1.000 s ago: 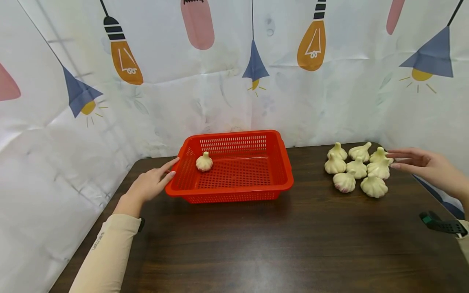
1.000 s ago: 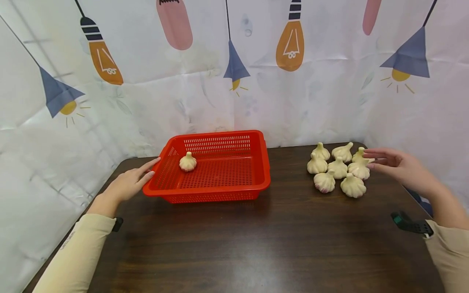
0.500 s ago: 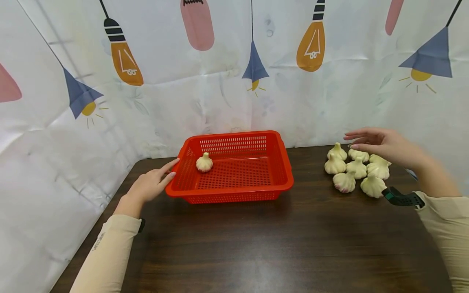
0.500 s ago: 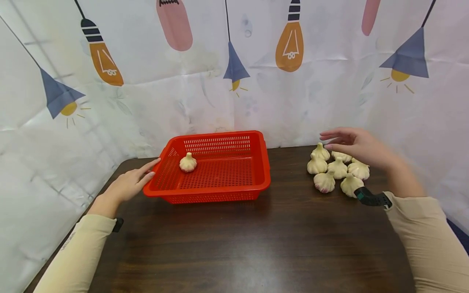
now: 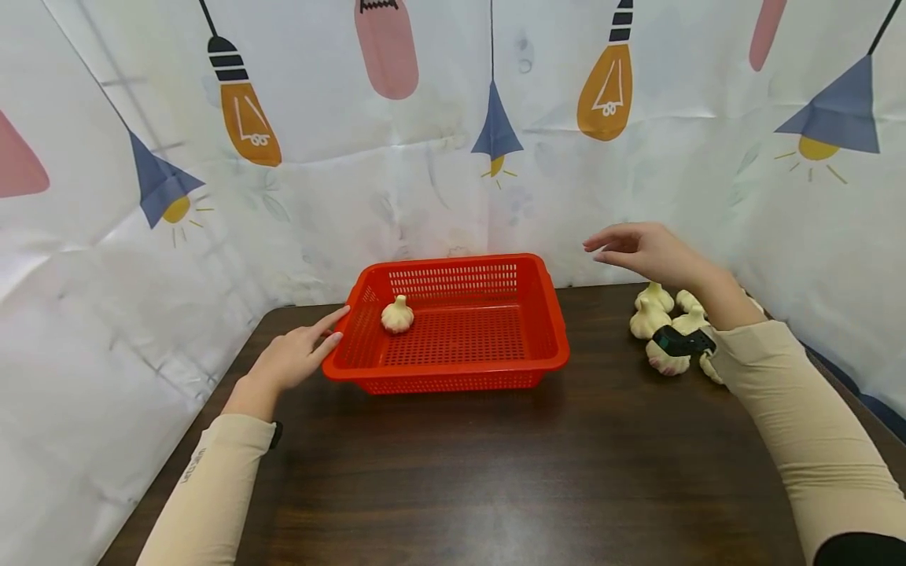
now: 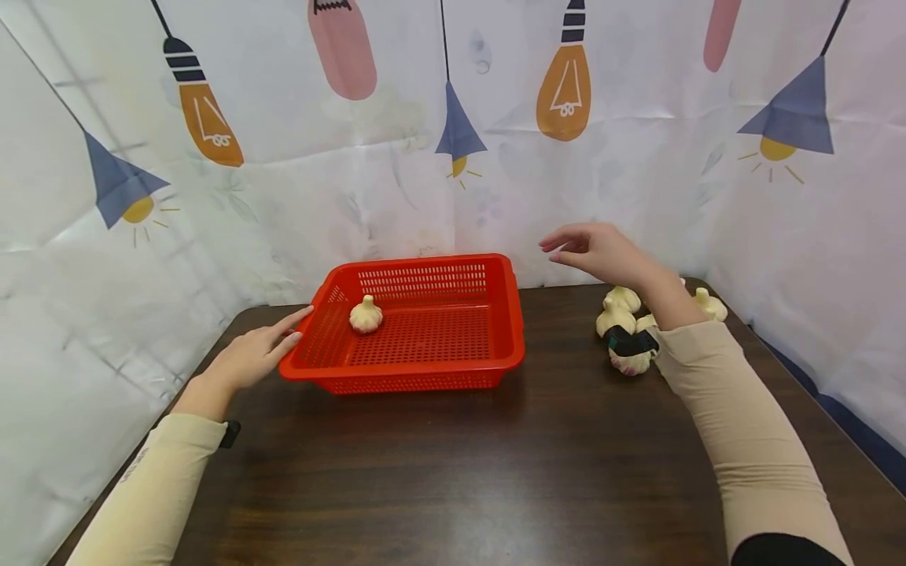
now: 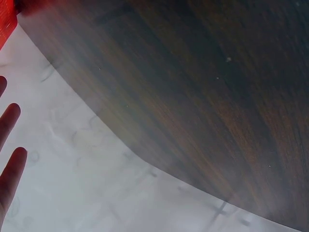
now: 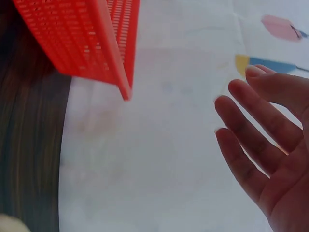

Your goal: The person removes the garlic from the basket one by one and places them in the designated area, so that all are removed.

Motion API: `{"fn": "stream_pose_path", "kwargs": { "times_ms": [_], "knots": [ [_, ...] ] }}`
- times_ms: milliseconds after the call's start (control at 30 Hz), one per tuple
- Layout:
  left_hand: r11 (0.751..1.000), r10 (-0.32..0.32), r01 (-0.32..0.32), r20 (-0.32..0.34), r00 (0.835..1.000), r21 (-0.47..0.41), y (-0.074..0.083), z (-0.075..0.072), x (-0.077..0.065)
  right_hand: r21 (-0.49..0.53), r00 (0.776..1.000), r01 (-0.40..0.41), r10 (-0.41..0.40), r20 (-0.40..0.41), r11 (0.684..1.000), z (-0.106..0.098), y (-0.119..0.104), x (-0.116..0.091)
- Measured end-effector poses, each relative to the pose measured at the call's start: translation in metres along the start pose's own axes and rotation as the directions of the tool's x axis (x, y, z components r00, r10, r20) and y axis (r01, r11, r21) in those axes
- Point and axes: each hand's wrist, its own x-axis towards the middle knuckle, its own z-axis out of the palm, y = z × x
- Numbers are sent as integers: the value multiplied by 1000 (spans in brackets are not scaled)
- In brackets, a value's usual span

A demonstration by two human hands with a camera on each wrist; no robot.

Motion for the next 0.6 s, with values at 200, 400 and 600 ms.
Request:
{"fn": "stream_pose_path", "kwargs": {
  "times_ms": [200, 400, 600],
  "knots": [
    [1000, 1, -1, -5, 1000, -4, 1, 0, 1, -22, 996, 92, -92, 10, 996, 22, -11, 34],
    [1000, 0, 0, 6, 1000, 2, 2, 1, 1, -71, 988, 156, -154, 24, 985, 43, -24, 62],
    [1000, -10, 10, 9, 1000, 1, 2, 2, 2, -106, 983, 159, -148, 107, 982, 64, -39, 88]
  ]
}}
